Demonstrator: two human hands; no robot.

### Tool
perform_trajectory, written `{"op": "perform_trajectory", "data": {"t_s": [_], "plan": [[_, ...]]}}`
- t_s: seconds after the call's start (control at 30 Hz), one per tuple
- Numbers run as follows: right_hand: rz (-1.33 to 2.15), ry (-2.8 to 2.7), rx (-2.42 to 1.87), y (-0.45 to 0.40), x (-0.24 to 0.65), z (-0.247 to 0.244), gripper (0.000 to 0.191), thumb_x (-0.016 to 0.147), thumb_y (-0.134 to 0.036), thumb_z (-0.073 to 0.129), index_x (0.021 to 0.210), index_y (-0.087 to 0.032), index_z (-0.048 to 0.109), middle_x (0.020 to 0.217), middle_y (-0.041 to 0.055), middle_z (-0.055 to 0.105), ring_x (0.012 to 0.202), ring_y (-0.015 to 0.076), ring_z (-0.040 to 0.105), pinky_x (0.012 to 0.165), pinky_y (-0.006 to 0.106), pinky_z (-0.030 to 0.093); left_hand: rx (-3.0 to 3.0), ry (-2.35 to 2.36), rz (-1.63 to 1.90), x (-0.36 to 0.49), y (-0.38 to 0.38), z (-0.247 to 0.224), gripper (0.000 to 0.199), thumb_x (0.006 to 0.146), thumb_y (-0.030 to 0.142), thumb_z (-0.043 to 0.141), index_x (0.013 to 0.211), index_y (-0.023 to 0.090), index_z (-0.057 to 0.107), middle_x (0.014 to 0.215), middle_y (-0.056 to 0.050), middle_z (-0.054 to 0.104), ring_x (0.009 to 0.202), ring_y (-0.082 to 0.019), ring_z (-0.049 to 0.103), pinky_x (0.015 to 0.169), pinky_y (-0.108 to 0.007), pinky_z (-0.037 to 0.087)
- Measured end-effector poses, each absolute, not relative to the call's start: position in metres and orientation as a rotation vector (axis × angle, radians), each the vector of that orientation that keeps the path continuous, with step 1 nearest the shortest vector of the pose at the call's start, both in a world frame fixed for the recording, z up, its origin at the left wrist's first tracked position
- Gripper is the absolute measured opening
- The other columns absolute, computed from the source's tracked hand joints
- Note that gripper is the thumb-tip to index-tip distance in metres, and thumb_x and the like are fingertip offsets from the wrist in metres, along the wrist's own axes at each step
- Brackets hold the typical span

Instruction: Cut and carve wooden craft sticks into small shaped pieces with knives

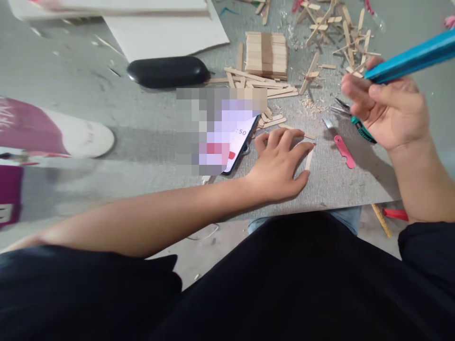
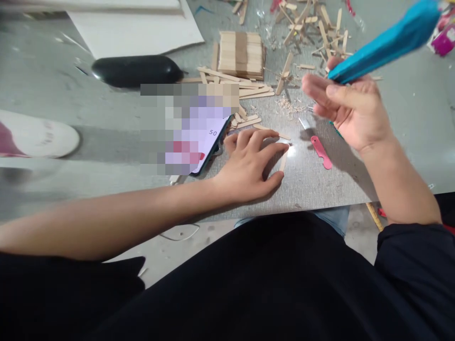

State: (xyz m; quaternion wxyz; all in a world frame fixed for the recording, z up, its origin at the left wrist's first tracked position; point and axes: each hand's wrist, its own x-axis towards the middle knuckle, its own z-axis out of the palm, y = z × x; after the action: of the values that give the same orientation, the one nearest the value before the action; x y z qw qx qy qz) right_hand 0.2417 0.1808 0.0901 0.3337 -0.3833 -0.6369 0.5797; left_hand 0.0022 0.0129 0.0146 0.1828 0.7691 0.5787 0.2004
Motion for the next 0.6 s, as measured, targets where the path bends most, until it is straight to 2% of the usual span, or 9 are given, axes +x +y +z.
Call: {"op": "perform_trajectory", "data": {"t_s": [0.07,0.1,0.13,0.17,0.23,0.37,0.43,0.5,0.6], "plan": [[1.544,-1.745,-0.894,0.167,0.241,0.087,0.048,0.088,-0.066,0.085,0.114,-0.035,0.059,0.088,-0.0029,0.080,0.081,0.0249,0.078,0.075,0.043,0.063,2.190,1.606,0.558,0.003,0.014,0.015,0.058,0.102,0.039,0.065,0.158,0.024,0.070,0.172,-0.022,0.060,0.160,-0.051,0.046,0.125,-0.077,0.033],[1.487,-1.789,-0.826,0.160,0.241,0.087,0.044,0.093,-0.072,0.076,0.107,-0.034,0.060,0.070,-0.0059,0.066,0.062,0.0229,0.067,0.066,0.042,0.059,2.185,1.605,0.553,0.003,0.014,0.015,0.057,0.103,0.039,0.064,0.157,0.024,0.071,0.171,-0.022,0.060,0.159,-0.051,0.046,0.124,-0.077,0.034],[1.448,-1.893,-0.790,0.154,0.241,0.089,0.043,0.098,-0.076,0.066,0.105,-0.033,0.062,0.063,-0.0071,0.055,0.054,0.0215,0.056,0.060,0.041,0.054,2.179,1.608,0.555,0.003,0.015,0.015,0.056,0.103,0.039,0.064,0.156,0.025,0.071,0.171,-0.022,0.061,0.159,-0.051,0.046,0.123,-0.077,0.035],[1.359,-1.992,-0.786,0.149,0.241,0.092,0.046,0.099,-0.078,0.062,0.110,-0.034,0.064,0.063,-0.0070,0.050,0.051,0.0209,0.048,0.055,0.040,0.047,2.174,1.611,0.563,0.003,0.015,0.015,0.055,0.103,0.040,0.064,0.156,0.026,0.071,0.172,-0.022,0.060,0.158,-0.051,0.046,0.123,-0.077,0.035],[1.221,-2.058,-0.761,0.140,0.239,0.100,0.042,0.098,-0.073,0.065,0.114,-0.033,0.064,0.071,-0.0036,0.052,0.058,0.0216,0.046,0.060,0.041,0.045,2.163,1.613,0.580,0.004,0.016,0.015,0.055,0.103,0.040,0.064,0.155,0.026,0.072,0.172,-0.022,0.060,0.158,-0.051,0.045,0.123,-0.078,0.035],[0.871,-2.069,-0.715,0.133,0.224,0.119,0.028,0.099,-0.057,0.058,0.093,-0.033,0.047,0.091,0.0053,0.053,0.081,0.0289,0.059,0.073,0.048,0.057,2.154,1.603,0.588,0.004,0.016,0.016,0.059,0.102,0.040,0.065,0.158,0.026,0.071,0.173,-0.022,0.058,0.161,-0.052,0.042,0.125,-0.078,0.034],[0.860,-2.075,-0.817,0.132,0.215,0.128,0.030,0.100,-0.057,0.056,0.099,-0.033,0.038,0.092,0.0036,0.051,0.073,0.0270,0.057,0.068,0.047,0.058,2.149,1.612,0.578,0.004,0.016,0.017,0.059,0.101,0.040,0.066,0.158,0.027,0.071,0.174,-0.021,0.057,0.162,-0.052,0.041,0.125,-0.078,0.034],[0.810,-2.093,-0.992,0.130,0.209,0.135,0.033,0.102,-0.062,0.053,0.107,-0.034,0.036,0.090,0.0015,0.047,0.063,0.0239,0.047,0.060,0.044,0.050,2.148,1.620,0.574,0.004,0.016,0.017,0.059,0.100,0.040,0.068,0.157,0.027,0.072,0.174,-0.022,0.057,0.162,-0.052,0.042,0.125,-0.077,0.035],[1.009,-2.132,-0.872,0.127,0.213,0.143,0.039,0.107,-0.068,0.052,0.099,-0.033,0.035,0.081,-0.0021,0.036,0.057,0.0204,0.032,0.055,0.042,0.039,2.151,1.624,0.576,0.004,0.015,0.018,0.058,0.101,0.041,0.068,0.157,0.026,0.072,0.175,-0.022,0.057,0.163,-0.053,0.041,0.126,-0.077,0.034]]}}
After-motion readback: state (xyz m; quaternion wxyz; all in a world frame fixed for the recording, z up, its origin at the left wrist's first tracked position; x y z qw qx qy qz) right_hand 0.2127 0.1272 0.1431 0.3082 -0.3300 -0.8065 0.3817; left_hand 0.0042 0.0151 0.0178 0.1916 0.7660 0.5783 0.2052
